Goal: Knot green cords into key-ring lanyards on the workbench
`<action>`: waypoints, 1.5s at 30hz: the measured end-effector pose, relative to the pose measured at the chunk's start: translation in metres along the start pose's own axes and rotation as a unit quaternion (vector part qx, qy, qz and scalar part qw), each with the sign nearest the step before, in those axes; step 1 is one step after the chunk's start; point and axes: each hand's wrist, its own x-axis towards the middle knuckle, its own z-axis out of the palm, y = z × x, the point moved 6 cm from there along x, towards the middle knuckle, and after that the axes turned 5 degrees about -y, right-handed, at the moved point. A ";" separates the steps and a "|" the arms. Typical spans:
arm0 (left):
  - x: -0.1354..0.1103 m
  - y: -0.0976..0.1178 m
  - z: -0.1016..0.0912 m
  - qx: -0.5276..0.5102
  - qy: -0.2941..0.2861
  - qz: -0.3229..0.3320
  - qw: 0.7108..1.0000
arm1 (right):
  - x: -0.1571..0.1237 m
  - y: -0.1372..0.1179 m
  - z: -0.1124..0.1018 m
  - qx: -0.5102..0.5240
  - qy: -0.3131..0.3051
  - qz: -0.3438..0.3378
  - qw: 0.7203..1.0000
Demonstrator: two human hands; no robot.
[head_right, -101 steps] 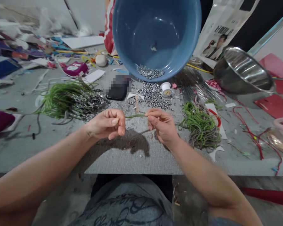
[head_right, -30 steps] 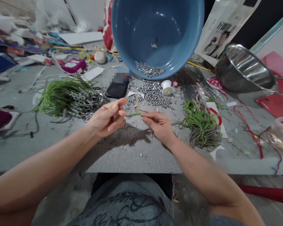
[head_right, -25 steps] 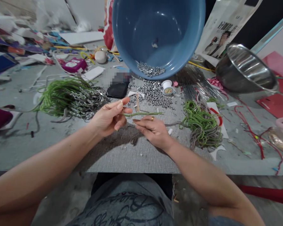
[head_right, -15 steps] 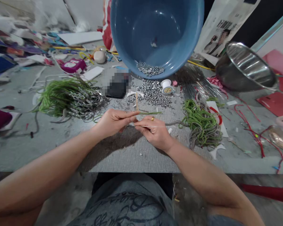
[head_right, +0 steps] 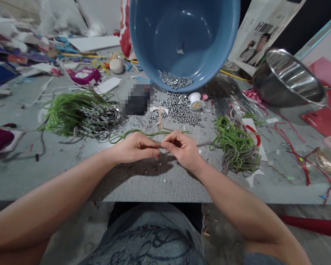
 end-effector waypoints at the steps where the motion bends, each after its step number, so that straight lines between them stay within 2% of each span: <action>1: 0.000 0.000 0.001 0.002 -0.003 0.001 1.000 | 0.000 0.002 0.001 0.012 -0.003 0.010 1.000; 6: 0.001 0.000 0.004 -0.003 -0.020 0.002 1.000 | 0.001 0.011 0.005 0.088 -0.021 0.063 0.994; 10: 0.000 -0.002 0.004 -0.022 -0.024 -0.003 0.999 | 0.000 0.021 0.009 0.180 -0.021 0.126 0.975; 15: -0.002 -0.008 0.008 -0.135 -0.043 -0.024 0.990 | -0.001 0.022 0.006 0.268 0.000 0.165 0.949; 17: -0.002 -0.009 0.011 -0.225 -0.052 -0.017 0.973 | 0.000 0.020 0.003 0.288 0.010 0.167 0.943; 20: -0.004 -0.008 0.013 -0.370 -0.054 0.003 0.927 | 0.002 0.019 -0.003 0.317 0.032 0.169 0.933; 24: -0.004 -0.007 0.007 -0.484 -0.003 0.042 0.874 | 0.004 0.023 -0.011 0.342 0.068 0.159 0.924; 28: -0.006 -0.010 -0.005 -0.502 0.098 0.044 0.858 | 0.004 0.028 -0.014 0.266 0.087 0.145 0.949; 30: -0.008 -0.012 -0.010 -0.477 0.145 0.038 0.866 | 0.003 0.025 -0.013 0.175 0.083 0.119 0.974; 32: -0.009 -0.015 -0.013 -0.438 0.182 0.024 0.880 | 0.002 0.017 -0.009 0.042 0.060 0.070 0.995; 35: -0.009 -0.019 -0.013 -0.381 0.218 -0.011 0.898 | -0.003 0.004 0.004 -0.153 -0.009 -0.006 0.988; 37: -0.008 -0.020 -0.012 -0.348 0.232 -0.025 0.908 | -0.007 0.001 0.012 -0.224 -0.048 -0.030 0.973; 41: -0.008 -0.018 -0.011 -0.256 0.261 -0.031 0.930 | -0.011 0.003 0.018 -0.260 -0.083 -0.035 0.961; 45: -0.010 -0.018 -0.014 -0.123 0.290 -0.057 0.947 | -0.010 0.006 0.017 -0.210 -0.077 0.006 0.975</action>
